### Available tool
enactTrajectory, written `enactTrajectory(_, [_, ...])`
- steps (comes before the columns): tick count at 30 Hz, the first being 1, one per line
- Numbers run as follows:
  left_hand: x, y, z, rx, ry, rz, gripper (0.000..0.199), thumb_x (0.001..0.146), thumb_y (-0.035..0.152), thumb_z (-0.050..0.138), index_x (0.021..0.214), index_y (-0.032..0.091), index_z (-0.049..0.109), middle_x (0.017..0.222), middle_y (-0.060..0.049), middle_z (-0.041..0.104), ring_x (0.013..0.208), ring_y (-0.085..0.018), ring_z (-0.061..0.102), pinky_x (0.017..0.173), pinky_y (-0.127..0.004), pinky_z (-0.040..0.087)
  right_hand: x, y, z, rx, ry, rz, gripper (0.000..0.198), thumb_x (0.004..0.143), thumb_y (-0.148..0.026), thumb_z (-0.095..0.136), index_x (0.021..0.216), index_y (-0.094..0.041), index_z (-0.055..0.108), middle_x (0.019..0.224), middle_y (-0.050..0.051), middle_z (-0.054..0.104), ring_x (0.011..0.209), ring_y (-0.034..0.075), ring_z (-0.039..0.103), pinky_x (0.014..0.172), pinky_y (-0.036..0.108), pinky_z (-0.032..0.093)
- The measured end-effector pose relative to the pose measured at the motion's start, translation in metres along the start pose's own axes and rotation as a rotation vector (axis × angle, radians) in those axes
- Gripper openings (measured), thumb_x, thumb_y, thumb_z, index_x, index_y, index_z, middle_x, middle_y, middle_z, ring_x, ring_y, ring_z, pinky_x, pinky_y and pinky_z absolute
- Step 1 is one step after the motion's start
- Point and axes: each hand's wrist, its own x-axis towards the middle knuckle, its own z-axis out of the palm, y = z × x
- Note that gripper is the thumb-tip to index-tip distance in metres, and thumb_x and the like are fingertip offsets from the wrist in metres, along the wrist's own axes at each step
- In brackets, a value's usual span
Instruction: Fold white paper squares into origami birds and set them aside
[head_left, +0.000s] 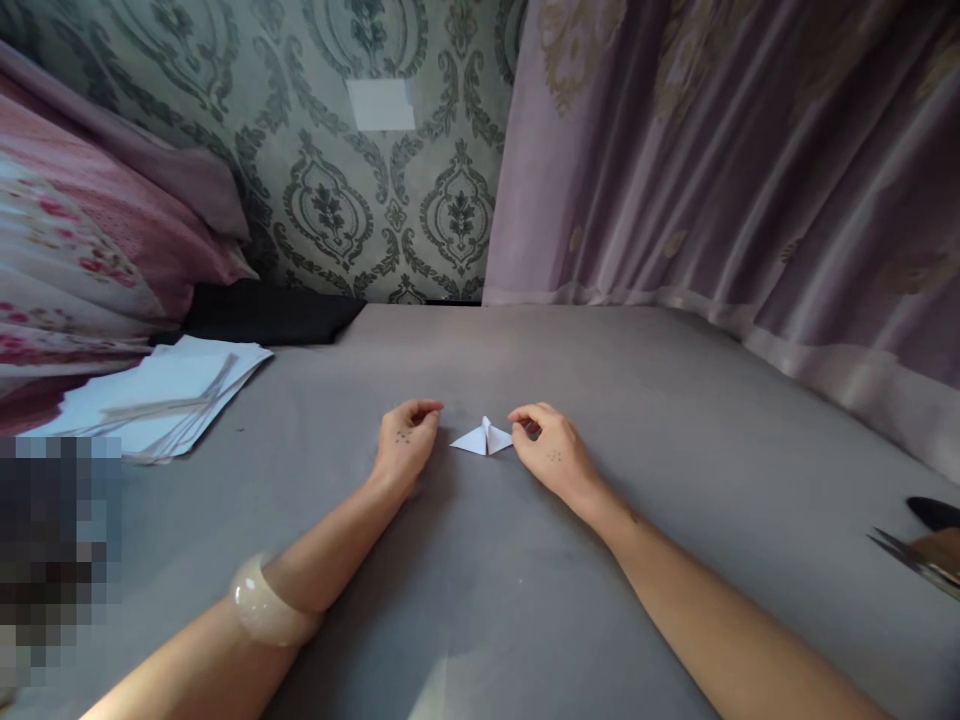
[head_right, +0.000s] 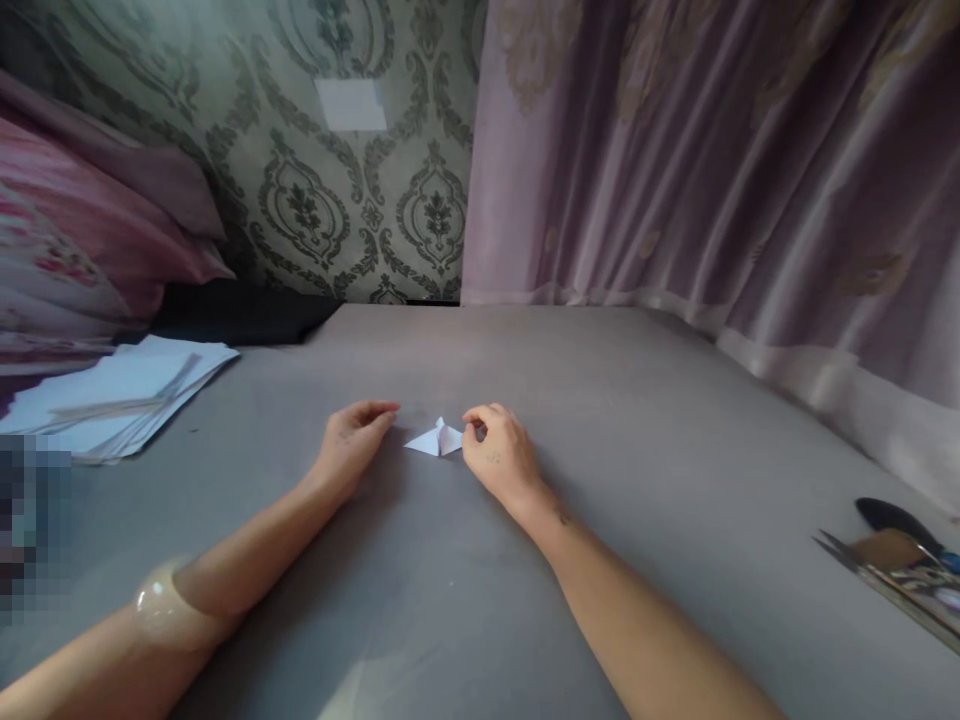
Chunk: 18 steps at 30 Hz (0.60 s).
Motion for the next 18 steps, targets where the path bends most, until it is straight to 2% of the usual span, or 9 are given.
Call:
enactTrajectory(2, [0.001,0.000,0.000,-0.052,0.017,-0.040,0.034,0.072,0.031,0.056,0.096,0.010,0.071,0.079,-0.007,0.070,0.069,-0.017,0.061,0.066,-0.026,0.045,-0.003,-0.007,0.001,-0.018,-0.046,-0.002,0.015,0.079,-0.018,0.054,0.081,-0.020,0.068,0.082,0.003,0.066,0.073,0.015,0.059,0.069,0.026,0.044])
enactTrajectory(5, [0.001,0.001,0.000,-0.050,0.000,-0.023,0.034,0.072,0.031,0.056,0.095,0.010,0.071,0.079,-0.006,0.070,0.070,-0.016,0.061,0.067,-0.026,0.045,-0.009,-0.015,0.003,-0.059,-0.097,-0.030,0.014,0.081,-0.021,0.054,0.075,-0.021,0.067,0.079,0.002,0.065,0.073,0.015,0.058,0.068,0.025,0.042])
enactTrajectory(9, [0.000,0.001,0.001,0.009,-0.027,0.010,0.035,0.074,0.030,0.052,0.096,0.010,0.071,0.080,-0.006,0.070,0.070,-0.017,0.062,0.066,-0.026,0.046,-0.015,-0.024,0.006,-0.134,-0.111,-0.053,0.013,0.081,-0.021,0.054,0.076,-0.021,0.066,0.079,0.002,0.066,0.076,0.015,0.058,0.070,0.025,0.041])
enactTrajectory(12, [0.000,0.001,0.001,0.043,-0.039,0.027,0.034,0.075,0.028,0.051,0.095,0.011,0.071,0.079,-0.007,0.071,0.071,-0.017,0.063,0.066,-0.026,0.046,-0.017,-0.030,0.009,-0.193,-0.122,-0.025,0.009,0.080,-0.027,0.058,0.078,-0.021,0.065,0.082,0.002,0.066,0.080,0.017,0.060,0.073,0.027,0.041])
enactTrajectory(15, [0.002,0.000,0.002,0.071,-0.046,0.031,0.032,0.074,0.026,0.051,0.093,0.011,0.072,0.080,-0.008,0.071,0.074,-0.018,0.063,0.069,-0.027,0.047,-0.017,-0.036,0.013,-0.278,-0.120,0.002,0.015,0.080,-0.035,0.061,0.077,-0.021,0.063,0.085,0.004,0.067,0.083,0.019,0.060,0.077,0.030,0.041])
enactTrajectory(18, [0.004,-0.003,0.002,0.055,-0.058,0.047,0.032,0.075,0.026,0.050,0.093,0.011,0.071,0.082,-0.009,0.072,0.076,-0.019,0.064,0.072,-0.028,0.048,-0.016,-0.040,0.016,-0.371,-0.117,0.011,0.015,0.083,-0.033,0.059,0.075,-0.020,0.062,0.084,0.006,0.068,0.083,0.020,0.061,0.077,0.031,0.041])
